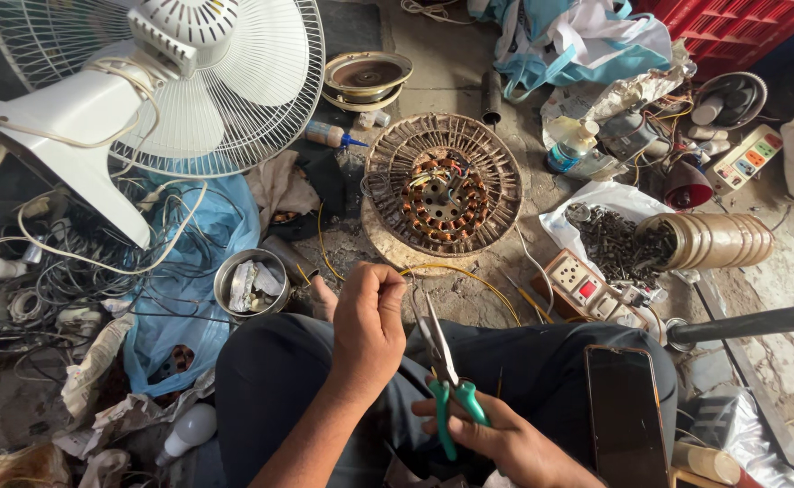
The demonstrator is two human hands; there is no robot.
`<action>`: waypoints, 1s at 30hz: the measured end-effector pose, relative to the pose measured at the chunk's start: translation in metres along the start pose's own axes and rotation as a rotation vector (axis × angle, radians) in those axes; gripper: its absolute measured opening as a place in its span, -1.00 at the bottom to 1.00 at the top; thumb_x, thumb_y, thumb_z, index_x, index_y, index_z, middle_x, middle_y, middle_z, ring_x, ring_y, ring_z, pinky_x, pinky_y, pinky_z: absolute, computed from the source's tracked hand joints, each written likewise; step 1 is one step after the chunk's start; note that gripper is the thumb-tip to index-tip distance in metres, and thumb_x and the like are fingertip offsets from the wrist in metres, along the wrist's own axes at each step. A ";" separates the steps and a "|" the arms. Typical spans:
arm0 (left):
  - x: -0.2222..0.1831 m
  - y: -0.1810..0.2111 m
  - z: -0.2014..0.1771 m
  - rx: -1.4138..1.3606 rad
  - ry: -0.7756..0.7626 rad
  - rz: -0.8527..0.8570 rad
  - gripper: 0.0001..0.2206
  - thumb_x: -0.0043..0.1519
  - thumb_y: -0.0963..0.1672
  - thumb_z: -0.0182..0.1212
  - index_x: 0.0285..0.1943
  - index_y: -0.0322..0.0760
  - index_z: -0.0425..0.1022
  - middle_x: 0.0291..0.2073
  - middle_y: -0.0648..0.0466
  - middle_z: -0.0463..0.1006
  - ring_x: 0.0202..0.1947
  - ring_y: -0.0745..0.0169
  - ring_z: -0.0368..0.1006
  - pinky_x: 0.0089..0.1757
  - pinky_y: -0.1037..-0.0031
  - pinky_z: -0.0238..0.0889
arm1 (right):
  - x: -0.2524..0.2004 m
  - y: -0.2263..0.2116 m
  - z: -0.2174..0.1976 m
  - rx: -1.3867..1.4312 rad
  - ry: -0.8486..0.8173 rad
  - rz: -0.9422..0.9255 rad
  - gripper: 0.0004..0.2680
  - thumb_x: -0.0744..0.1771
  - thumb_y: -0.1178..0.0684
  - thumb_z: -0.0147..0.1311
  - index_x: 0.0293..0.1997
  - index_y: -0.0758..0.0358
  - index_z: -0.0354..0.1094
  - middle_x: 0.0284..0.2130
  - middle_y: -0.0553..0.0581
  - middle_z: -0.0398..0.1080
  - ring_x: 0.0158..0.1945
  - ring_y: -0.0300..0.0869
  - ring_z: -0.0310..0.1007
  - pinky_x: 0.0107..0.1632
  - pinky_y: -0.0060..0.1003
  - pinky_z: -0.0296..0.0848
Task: The person sits on the floor and repairs an electric motor stator by stripping, twisting, and connecting copper wires. They use pliers to cut and strip wire insulation, a screwdriver to adjust connections, and a soldering iron to join wires. The person also uses a voltage tester to check the electrical connections.
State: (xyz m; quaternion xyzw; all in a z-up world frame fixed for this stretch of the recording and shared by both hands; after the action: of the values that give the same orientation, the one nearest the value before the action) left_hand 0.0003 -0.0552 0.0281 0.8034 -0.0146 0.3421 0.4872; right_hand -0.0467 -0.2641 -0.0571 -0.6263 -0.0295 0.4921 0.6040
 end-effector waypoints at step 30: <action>-0.011 0.051 0.009 -0.094 -0.122 0.009 -0.92 0.33 -0.20 0.17 -0.19 -0.32 0.38 -0.33 -0.01 0.46 -0.31 0.03 0.46 -0.26 0.30 0.31 | 0.024 -0.083 -0.031 0.192 0.574 -0.599 -0.76 0.27 0.24 0.26 0.00 0.39 0.35 -0.23 0.14 0.53 -0.19 -0.22 0.54 -0.12 -0.29 0.55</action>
State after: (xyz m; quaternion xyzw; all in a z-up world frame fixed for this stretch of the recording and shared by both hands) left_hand -0.0212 -0.0929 0.0591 0.7991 -0.0639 0.2933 0.5209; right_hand 0.0321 -0.2496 -0.0124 -0.6426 0.0049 0.1009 0.7595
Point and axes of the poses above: each hand's wrist, its own x-axis towards the middle knuckle, its own z-axis out of the palm, y = z × x, the point moved 6 cm from there along x, towards the middle knuckle
